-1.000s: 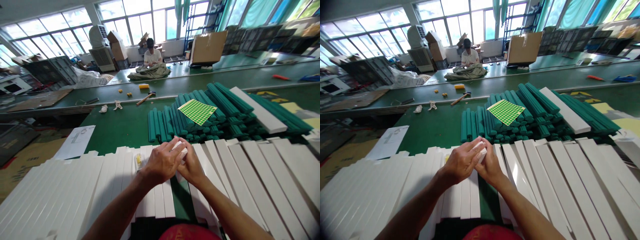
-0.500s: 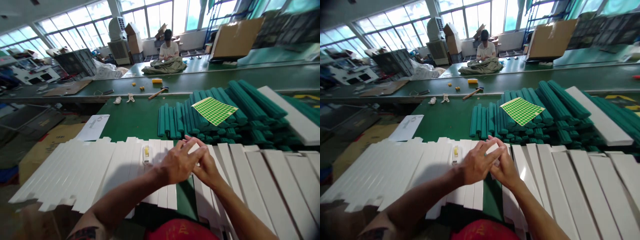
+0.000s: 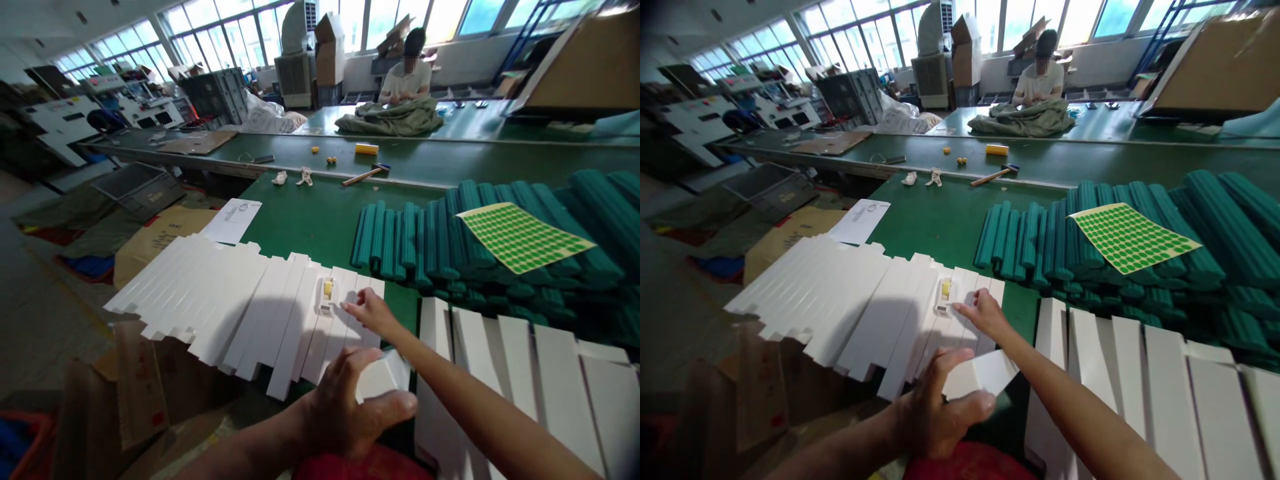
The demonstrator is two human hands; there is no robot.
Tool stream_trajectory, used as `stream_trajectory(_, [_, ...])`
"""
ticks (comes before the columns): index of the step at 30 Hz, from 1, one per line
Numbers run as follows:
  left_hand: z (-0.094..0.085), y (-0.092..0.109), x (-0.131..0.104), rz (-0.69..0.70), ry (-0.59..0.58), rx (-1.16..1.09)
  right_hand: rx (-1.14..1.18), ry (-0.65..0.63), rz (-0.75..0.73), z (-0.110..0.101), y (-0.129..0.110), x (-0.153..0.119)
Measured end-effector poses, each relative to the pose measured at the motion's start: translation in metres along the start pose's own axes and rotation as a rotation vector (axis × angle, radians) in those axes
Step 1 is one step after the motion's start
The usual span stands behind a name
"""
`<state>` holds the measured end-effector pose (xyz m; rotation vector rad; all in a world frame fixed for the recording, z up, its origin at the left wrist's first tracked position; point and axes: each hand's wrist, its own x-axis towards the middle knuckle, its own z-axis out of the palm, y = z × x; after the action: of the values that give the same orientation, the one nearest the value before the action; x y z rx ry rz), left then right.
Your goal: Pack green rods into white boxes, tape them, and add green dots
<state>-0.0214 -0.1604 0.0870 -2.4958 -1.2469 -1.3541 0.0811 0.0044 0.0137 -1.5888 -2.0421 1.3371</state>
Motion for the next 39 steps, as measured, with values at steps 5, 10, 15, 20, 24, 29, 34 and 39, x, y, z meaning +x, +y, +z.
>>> stream_trajectory(5, [-0.009, 0.001, -0.033, -0.066, 0.002, 0.002, -0.429, -0.042, -0.104, 0.048, -0.029, 0.032])
stream_trajectory(10, [-0.007, 0.003, -0.041, -0.021, 0.014, -0.040, -0.473, -0.012, -0.072, 0.065, -0.036, 0.040])
stream_trajectory(15, [0.002, -0.004, -0.029, -0.008, 0.082, -0.052, -0.472, -0.009, -0.142, 0.027, -0.014, 0.040])
stream_trajectory(20, [0.011, -0.010, -0.015, 0.025, 0.131, -0.054, -0.354, 0.020, -0.188, -0.013, 0.014, 0.041])
stream_trajectory(24, [0.013, -0.010, -0.012, 0.021, 0.100, -0.058, -0.178, 0.055, -0.104, -0.011, 0.024, 0.043])
stream_trajectory(29, [0.012, -0.009, -0.014, 0.005, 0.058, -0.066, 0.038, 0.064, 0.084, 0.002, 0.019, 0.054])
stream_trajectory(34, [0.013, -0.010, -0.013, 0.027, 0.085, -0.073, 0.108, 0.061, 0.248, 0.009, 0.005, 0.069])
stream_trajectory(39, [0.010, -0.010, -0.009, 0.037, 0.108, -0.063, 0.192, 0.028, 0.321, 0.004, 0.001, 0.069])
